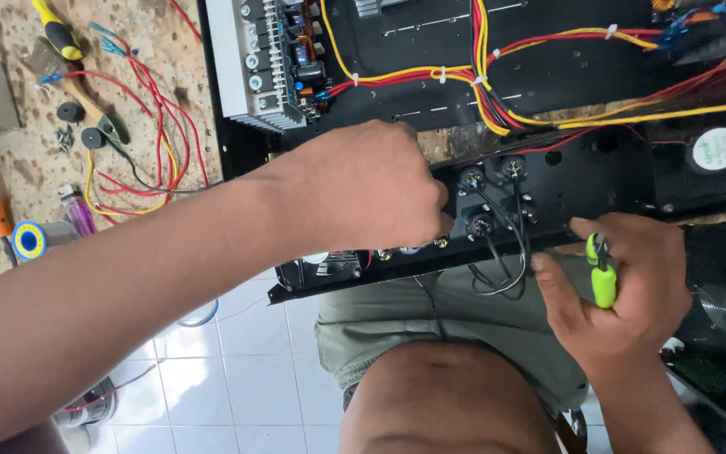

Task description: The person uses a soldering iron to attach wires to a circuit board inside an electronic device. They then use wire cutters to trim the excess wire ends and continue soldering additional connections.

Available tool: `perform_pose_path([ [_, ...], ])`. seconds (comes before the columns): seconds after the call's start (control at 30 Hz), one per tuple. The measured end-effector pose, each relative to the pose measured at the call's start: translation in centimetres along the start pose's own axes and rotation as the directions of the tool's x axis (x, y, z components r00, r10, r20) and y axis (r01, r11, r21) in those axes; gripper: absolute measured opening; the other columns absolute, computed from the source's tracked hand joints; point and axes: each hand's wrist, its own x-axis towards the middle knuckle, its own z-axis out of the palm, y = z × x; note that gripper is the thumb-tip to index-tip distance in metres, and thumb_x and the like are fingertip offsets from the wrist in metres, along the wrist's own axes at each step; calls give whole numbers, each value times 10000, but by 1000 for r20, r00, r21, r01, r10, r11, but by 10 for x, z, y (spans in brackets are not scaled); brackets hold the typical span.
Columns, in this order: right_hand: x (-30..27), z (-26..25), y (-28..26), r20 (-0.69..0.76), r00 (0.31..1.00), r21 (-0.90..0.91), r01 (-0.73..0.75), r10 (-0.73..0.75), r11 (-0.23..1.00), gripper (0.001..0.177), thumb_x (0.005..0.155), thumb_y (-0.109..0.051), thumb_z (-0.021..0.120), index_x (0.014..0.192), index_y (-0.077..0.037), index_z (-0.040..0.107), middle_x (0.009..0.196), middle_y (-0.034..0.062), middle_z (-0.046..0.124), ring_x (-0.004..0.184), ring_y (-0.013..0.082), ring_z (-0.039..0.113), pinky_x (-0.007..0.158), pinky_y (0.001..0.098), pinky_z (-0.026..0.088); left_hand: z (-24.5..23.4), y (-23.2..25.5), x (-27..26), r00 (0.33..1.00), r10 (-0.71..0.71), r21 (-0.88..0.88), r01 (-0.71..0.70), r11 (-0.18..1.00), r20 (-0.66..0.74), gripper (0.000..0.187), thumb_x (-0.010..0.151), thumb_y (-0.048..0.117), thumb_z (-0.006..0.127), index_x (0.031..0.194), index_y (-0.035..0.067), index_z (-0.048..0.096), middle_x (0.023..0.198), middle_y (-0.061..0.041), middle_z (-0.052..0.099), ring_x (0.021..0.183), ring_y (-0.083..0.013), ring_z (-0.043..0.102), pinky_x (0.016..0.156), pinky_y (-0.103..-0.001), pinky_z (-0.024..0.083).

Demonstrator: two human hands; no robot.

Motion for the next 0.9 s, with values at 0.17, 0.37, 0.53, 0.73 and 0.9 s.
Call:
perform_pose_path([
  [0.17,-5,4,5,-2,1000,-58,-26,26,998,361,1001,-185,857,1207,35,659,1212,216,663,1153,442,623,1018,554,528,5,-7,3,999,51,31,-50,998,-18,368,551,-36,797,729,261,673,610,66,683,562,-317,670,422,-397,458],
  [0.37,-13,7,7,10,994,-89,-106,107,990,372,992,-262,851,1225,-9,708,1271,197,638,1211,415,625,1023,526,532,22,-15,-1,981,109,23,-107,994,-163,328,577,0,760,780,206,606,582,28,636,479,-306,634,382,-390,387],
  [0.53,-9,7,0,-26,997,-40,-77,76,996,379,1017,-266,815,1238,10,679,1259,239,628,1129,408,668,977,513,553,22,-15,1,981,105,-3,-106,994,-161,293,594,22,763,766,218,629,594,22,644,486,-323,653,366,-400,404],
  [0.73,0,6,-5,-22,998,-55,-64,63,996,379,1019,-291,784,1195,26,674,1198,217,637,1136,401,638,1030,496,508,30,-14,-2,968,45,-78,-66,995,-248,244,666,26,733,751,214,603,604,17,624,475,-300,609,354,-386,348],
  [0.9,-2,4,-1,-13,995,-56,-99,98,994,367,990,-235,868,1182,18,685,1146,165,677,1104,369,651,982,464,521,24,-9,2,992,8,-67,-17,998,-128,275,715,57,748,932,209,677,529,27,611,451,-317,604,400,-424,425],
])
